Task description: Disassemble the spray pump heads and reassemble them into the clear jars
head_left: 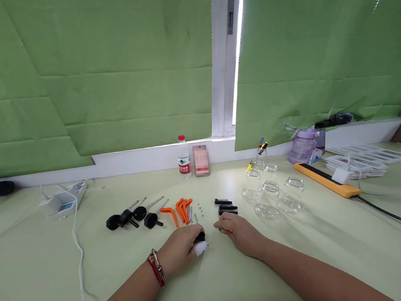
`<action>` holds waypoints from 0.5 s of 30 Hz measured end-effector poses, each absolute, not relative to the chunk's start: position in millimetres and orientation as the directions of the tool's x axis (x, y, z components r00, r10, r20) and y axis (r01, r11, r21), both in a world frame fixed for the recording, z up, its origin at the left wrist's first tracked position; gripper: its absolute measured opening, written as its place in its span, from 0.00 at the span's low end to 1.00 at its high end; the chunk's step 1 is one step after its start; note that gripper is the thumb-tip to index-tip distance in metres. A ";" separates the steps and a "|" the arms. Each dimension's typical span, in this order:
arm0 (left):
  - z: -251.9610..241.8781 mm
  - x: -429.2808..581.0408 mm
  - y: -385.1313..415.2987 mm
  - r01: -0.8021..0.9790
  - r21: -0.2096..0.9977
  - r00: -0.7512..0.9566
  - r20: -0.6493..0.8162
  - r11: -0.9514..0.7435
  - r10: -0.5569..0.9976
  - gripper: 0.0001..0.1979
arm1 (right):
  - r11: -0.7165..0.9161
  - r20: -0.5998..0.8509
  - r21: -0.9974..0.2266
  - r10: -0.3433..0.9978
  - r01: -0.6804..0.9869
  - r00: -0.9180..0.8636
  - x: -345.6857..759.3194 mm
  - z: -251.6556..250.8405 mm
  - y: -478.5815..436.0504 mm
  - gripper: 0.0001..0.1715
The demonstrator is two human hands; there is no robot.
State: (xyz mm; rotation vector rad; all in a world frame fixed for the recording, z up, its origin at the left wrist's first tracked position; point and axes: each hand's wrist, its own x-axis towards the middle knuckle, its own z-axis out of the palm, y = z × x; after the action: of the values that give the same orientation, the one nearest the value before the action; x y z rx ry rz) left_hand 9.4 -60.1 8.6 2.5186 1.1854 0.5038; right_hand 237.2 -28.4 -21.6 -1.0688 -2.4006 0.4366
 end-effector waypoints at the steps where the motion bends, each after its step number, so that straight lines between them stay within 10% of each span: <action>1: 8.9 9.3 -60.3 0.673 0.422 0.595 0.180 -0.607 0.784 0.07 | 0.648 0.295 -0.483 0.754 0.589 -0.588 236.8 -20.2 -29.5 0.19; 15: 2.0 9.4 -59.1 0.597 0.640 0.567 0.089 -0.483 0.819 0.06 | 0.403 0.190 -0.752 0.890 0.522 -0.414 254.3 -23.3 -26.0 0.13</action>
State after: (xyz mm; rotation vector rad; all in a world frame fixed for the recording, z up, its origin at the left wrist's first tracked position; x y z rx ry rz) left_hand 9.4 -59.1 2.0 2.2454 1.1299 0.5236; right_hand 254.3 -26.0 -23.3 -1.1988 -2.0775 0.8182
